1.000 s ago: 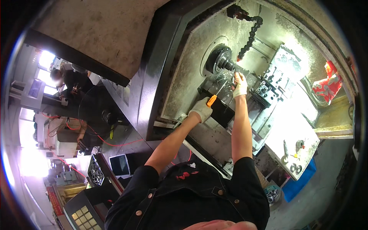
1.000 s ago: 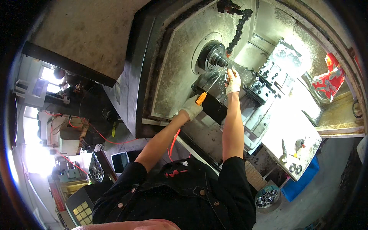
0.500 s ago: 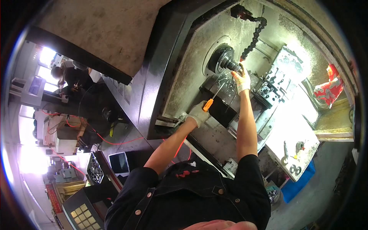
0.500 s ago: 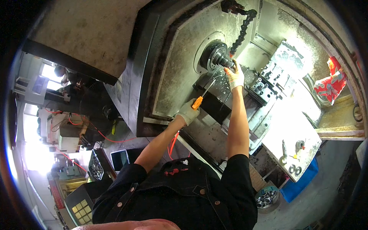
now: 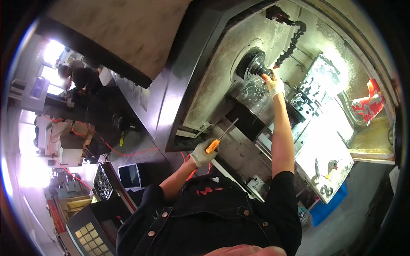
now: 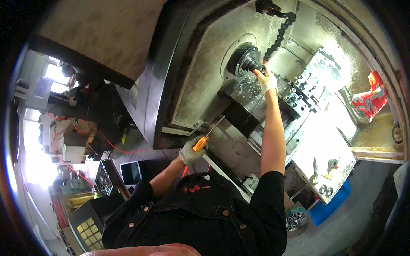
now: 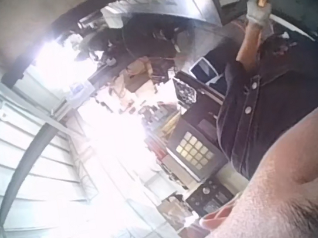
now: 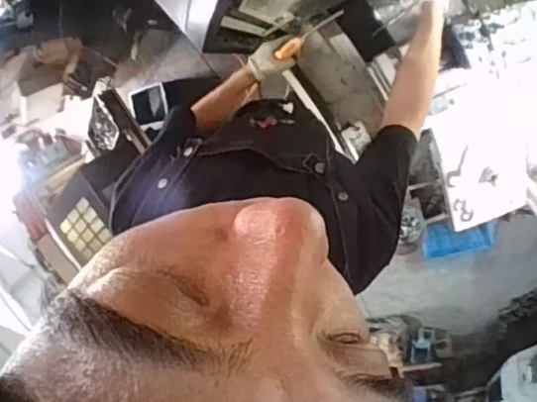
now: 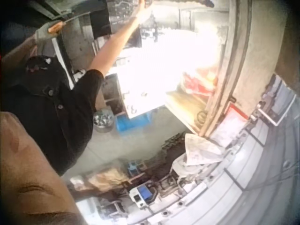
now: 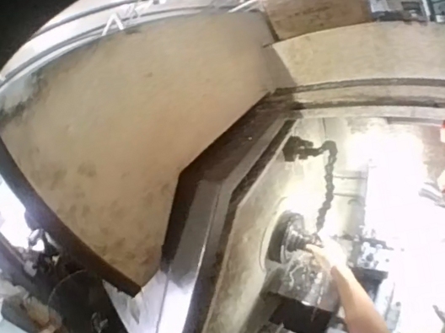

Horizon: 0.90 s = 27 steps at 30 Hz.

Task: The person operates a CNC lathe to machine small metal rings. They use a screwdriver to remove finished parts from the chuck and place them into a collection bin. Periodically, the person uses a caliper to measure the dimensions of the machined rings to verify quality.

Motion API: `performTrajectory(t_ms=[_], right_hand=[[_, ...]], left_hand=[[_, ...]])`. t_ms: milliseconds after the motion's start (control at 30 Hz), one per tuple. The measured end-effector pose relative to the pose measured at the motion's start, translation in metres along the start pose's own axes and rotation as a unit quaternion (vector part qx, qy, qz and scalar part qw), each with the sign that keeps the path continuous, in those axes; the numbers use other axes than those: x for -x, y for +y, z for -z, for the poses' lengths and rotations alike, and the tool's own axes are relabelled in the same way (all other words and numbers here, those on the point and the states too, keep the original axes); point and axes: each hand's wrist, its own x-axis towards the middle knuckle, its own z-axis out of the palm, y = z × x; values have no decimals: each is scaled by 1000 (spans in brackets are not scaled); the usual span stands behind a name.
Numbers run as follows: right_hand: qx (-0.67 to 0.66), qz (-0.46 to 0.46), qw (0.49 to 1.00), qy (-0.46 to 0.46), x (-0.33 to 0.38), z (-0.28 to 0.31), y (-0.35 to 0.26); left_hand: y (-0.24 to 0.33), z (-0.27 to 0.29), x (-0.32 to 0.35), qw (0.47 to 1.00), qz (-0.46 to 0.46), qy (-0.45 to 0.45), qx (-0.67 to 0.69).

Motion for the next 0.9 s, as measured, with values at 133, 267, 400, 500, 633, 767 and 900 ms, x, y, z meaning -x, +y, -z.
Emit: performTrajectory(t_ms=[133,267,400,500,633,767,900], right_hand=[[-44,-66,997,12,1,7,-3],[-50,-88,995,-15,7,11,-11],[-141,129,981,23,-2,8,26],[-121,-104,987,29,17,-8,-14],[-161,-151,975,30,15,-9,-17],[-145,-142,977,58,11,-3,-7],[-148,-131,978,58,8,-8,-7]], left_hand=[[75,33,69,979,-180,1,-96],[95,124,124,948,-197,112,-222],[158,197,111,857,-352,231,-299],[170,238,83,803,-380,211,-408],[189,249,43,810,-292,206,-465],[183,254,20,804,-358,216,-422],[186,251,19,805,-354,202,-430]])
